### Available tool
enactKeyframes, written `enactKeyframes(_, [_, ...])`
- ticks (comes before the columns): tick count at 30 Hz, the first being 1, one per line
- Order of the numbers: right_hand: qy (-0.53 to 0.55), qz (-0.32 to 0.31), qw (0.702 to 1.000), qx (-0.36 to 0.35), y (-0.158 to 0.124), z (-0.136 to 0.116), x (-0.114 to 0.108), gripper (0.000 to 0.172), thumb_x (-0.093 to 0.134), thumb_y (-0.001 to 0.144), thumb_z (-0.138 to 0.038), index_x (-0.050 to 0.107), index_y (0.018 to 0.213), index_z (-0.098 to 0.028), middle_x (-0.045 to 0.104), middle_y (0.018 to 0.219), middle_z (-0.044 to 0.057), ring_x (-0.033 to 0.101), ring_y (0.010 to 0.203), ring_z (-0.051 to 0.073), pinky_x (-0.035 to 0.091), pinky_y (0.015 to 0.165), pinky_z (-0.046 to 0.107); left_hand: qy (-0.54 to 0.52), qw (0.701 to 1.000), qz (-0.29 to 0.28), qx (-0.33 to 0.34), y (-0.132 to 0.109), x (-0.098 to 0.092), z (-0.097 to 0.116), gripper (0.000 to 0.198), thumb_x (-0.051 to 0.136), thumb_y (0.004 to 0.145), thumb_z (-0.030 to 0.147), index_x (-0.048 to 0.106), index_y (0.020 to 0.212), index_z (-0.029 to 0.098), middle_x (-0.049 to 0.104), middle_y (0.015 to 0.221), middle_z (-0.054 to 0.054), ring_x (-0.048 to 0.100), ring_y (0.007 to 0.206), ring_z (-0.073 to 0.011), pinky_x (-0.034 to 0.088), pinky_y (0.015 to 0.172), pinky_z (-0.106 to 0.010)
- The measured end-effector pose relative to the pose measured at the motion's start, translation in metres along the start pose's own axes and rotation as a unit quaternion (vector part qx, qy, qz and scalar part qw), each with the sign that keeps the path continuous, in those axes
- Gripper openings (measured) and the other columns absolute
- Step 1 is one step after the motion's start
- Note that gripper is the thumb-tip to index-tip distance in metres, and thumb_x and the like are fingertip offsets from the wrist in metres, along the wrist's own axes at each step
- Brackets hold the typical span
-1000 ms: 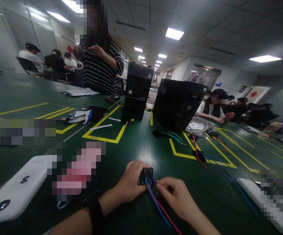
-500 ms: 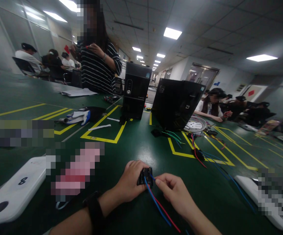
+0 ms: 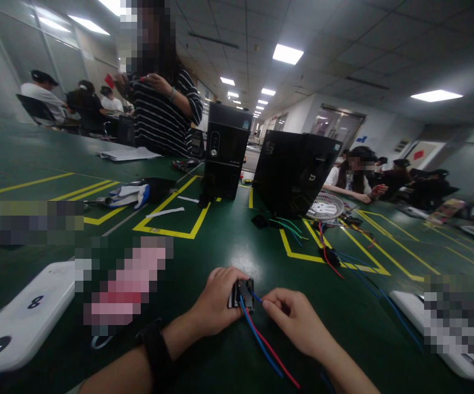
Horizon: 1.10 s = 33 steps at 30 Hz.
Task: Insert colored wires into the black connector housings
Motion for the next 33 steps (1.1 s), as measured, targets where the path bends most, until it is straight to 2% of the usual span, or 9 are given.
enactKeyframes(6, [0.035,0.034,0.999,0.005,-0.002,-0.006,0.001,0.028,0.05,0.085,-0.036,0.061,0.073,-0.014,0.04,0.057,-0.005,0.038,0.054,0.011,0.031,0.051,0.022,0.005,1.0,0.0,-0.006,0.0,0.001,-0.001,0.039,0.07,0.071,0.027,0.048,0.104,0.025,0.057,0.099,-0.001,0.052,0.094,-0.0221,0.031,0.092,-0.039])
enactKeyframes(10, [0.031,0.031,0.999,-0.023,-0.004,-0.01,0.009,0.028,0.049,0.087,-0.036,0.062,0.075,-0.015,0.04,0.057,-0.005,0.038,0.054,0.01,0.031,0.052,0.022,0.005,1.0,0.003,0.0,0.0,0.001,-0.001,0.036,0.069,0.072,0.027,0.049,0.102,0.024,0.057,0.098,-0.001,0.053,0.094,-0.0217,0.031,0.092,-0.039])
enactKeyframes(16, [-0.069,0.0,0.994,-0.079,-0.005,-0.017,0.006,0.022,0.05,0.087,-0.028,0.063,0.073,-0.017,0.046,0.057,-0.004,0.044,0.055,0.01,0.031,0.054,0.022,0.001,1.0,0.009,0.003,0.0,0.0,-0.001,0.037,0.069,0.072,0.027,0.049,0.103,0.025,0.058,0.1,-0.001,0.053,0.095,-0.0224,0.032,0.092,-0.039])
enactKeyframes(21, [-0.106,-0.015,0.992,-0.066,-0.004,-0.018,-0.004,0.02,0.049,0.088,-0.027,0.065,0.078,-0.019,0.051,0.058,-0.004,0.047,0.053,0.011,0.03,0.052,0.022,0.004,1.0,0.002,0.004,0.0,0.0,0.0,0.041,0.07,0.07,0.027,0.048,0.105,0.025,0.058,0.102,-0.002,0.053,0.097,-0.0233,0.032,0.092,-0.04])
enactKeyframes(28, [-0.081,0.046,0.993,-0.079,-0.007,-0.022,-0.005,0.021,0.049,0.089,-0.027,0.064,0.079,-0.018,0.049,0.058,-0.004,0.046,0.054,0.011,0.032,0.053,0.022,0.009,1.0,-0.002,-0.001,0.0,0.001,0.0,0.037,0.068,0.072,0.029,0.049,0.104,0.025,0.058,0.1,-0.001,0.052,0.096,-0.0227,0.032,0.092,-0.039])
enactKeyframes(33, [-0.062,0.039,0.993,-0.093,-0.008,-0.026,0.006,0.025,0.048,0.089,-0.029,0.064,0.074,-0.017,0.046,0.057,-0.004,0.044,0.054,0.01,0.032,0.053,0.022,0.003,1.0,-0.005,-0.003,0.001,0.0,0.0,0.034,0.066,0.075,0.031,0.049,0.103,0.025,0.057,0.099,-0.002,0.053,0.095,-0.0226,0.032,0.093,-0.04])
Point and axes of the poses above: each hand's wrist, its own y-axis towards the middle knuckle, its own x-axis out of the palm, z = x × y, the point moved 8 cm from there along y, towards the middle knuckle
